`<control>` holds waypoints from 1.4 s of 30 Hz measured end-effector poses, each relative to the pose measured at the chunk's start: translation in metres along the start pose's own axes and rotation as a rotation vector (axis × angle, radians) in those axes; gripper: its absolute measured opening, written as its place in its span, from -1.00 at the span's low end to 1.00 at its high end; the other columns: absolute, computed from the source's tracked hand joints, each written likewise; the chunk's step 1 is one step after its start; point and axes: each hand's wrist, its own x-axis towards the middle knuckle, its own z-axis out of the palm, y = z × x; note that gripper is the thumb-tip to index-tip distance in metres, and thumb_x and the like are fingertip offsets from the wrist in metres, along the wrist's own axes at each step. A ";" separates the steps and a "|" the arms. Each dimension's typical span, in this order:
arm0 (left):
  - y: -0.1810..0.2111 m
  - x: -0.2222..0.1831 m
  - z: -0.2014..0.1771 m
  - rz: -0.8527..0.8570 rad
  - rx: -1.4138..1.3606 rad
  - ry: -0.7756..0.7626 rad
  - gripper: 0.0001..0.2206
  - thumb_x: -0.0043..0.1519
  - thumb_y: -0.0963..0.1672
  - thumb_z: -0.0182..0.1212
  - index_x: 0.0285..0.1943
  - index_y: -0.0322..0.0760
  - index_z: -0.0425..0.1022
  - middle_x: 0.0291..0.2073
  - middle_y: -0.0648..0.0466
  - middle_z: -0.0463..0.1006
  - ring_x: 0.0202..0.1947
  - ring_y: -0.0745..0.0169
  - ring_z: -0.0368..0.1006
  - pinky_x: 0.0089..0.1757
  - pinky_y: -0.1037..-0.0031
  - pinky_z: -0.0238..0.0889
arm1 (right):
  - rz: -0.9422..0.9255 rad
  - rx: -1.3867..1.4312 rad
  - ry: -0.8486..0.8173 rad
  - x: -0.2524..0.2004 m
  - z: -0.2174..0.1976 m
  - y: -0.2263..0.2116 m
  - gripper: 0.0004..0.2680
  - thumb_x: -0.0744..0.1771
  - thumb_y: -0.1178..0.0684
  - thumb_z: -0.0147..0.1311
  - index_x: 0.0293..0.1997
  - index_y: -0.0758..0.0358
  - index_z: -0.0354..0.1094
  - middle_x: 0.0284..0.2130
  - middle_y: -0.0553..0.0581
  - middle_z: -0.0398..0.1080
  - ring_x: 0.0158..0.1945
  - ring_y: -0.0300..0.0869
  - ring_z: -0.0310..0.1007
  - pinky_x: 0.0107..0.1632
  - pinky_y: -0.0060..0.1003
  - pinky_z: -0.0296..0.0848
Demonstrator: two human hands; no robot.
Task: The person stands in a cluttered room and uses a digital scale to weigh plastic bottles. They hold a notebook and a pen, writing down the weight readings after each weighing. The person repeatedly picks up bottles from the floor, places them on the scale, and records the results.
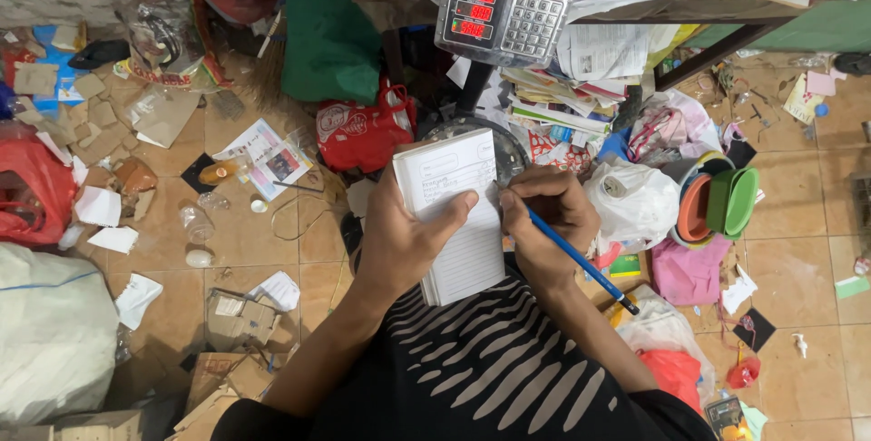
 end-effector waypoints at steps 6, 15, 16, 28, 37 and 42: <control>0.000 -0.003 -0.002 0.031 -0.009 0.012 -0.60 0.18 -0.17 0.38 0.16 -0.45 0.41 -0.13 -0.06 0.66 -0.14 0.29 0.62 -0.14 0.47 0.52 | 0.028 0.006 -0.015 0.001 0.001 -0.002 -0.89 0.32 0.41 0.13 -0.22 0.42 0.29 -0.24 0.22 0.42 -0.40 -0.32 0.35 -0.34 -0.45 0.34; -0.031 -0.002 -0.012 -0.013 -0.082 0.091 -0.64 0.19 -0.16 0.42 0.08 -0.52 0.47 -0.15 -0.11 0.67 -0.22 0.25 0.65 -0.20 0.44 0.55 | 0.089 0.100 -0.116 0.007 -0.001 0.009 -0.93 0.34 0.30 0.13 -0.23 0.43 0.28 -0.25 0.24 0.41 -0.39 -0.29 0.37 -0.33 -0.41 0.39; -0.036 -0.003 -0.019 -0.023 -0.082 0.091 -0.64 0.19 -0.16 0.42 0.08 -0.52 0.47 -0.15 -0.11 0.67 -0.22 0.25 0.65 -0.20 0.44 0.55 | 0.099 0.099 -0.114 0.011 -0.004 0.020 -0.93 0.34 0.30 0.13 -0.23 0.43 0.28 -0.25 0.24 0.41 -0.39 -0.29 0.37 -0.33 -0.41 0.39; -0.088 -0.037 -0.111 -0.066 -0.335 0.759 -0.60 0.25 -0.26 0.30 0.26 -0.43 0.32 0.08 -0.02 0.52 0.07 0.24 0.48 0.12 0.42 0.36 | 0.634 -0.540 0.069 -0.028 -0.140 0.271 -0.77 0.40 0.02 0.06 0.09 0.33 0.47 -0.39 0.11 0.45 -0.38 -0.19 0.36 -0.30 -0.31 0.37; -0.090 -0.089 -0.133 -0.211 -0.361 0.967 -0.66 0.30 -0.24 0.28 0.23 -0.42 0.35 0.00 0.01 0.53 -0.01 0.25 0.47 0.00 0.41 0.34 | 1.554 -0.085 0.451 -0.157 -0.231 0.429 -0.63 0.32 -0.45 -0.05 -0.05 -0.01 0.37 -0.29 0.01 0.53 -0.42 -0.14 0.49 -0.59 -0.35 0.04; -0.081 -0.095 -0.150 -0.211 -0.312 1.002 -0.66 0.29 -0.23 0.28 0.23 -0.44 0.37 0.04 0.01 0.53 0.04 0.28 0.47 0.08 0.44 0.34 | 1.212 0.424 0.739 -0.183 -0.234 0.466 -0.64 0.36 -0.45 0.09 -0.27 0.04 0.30 -0.55 -0.06 0.30 -0.59 -0.25 0.18 -0.61 -0.41 0.02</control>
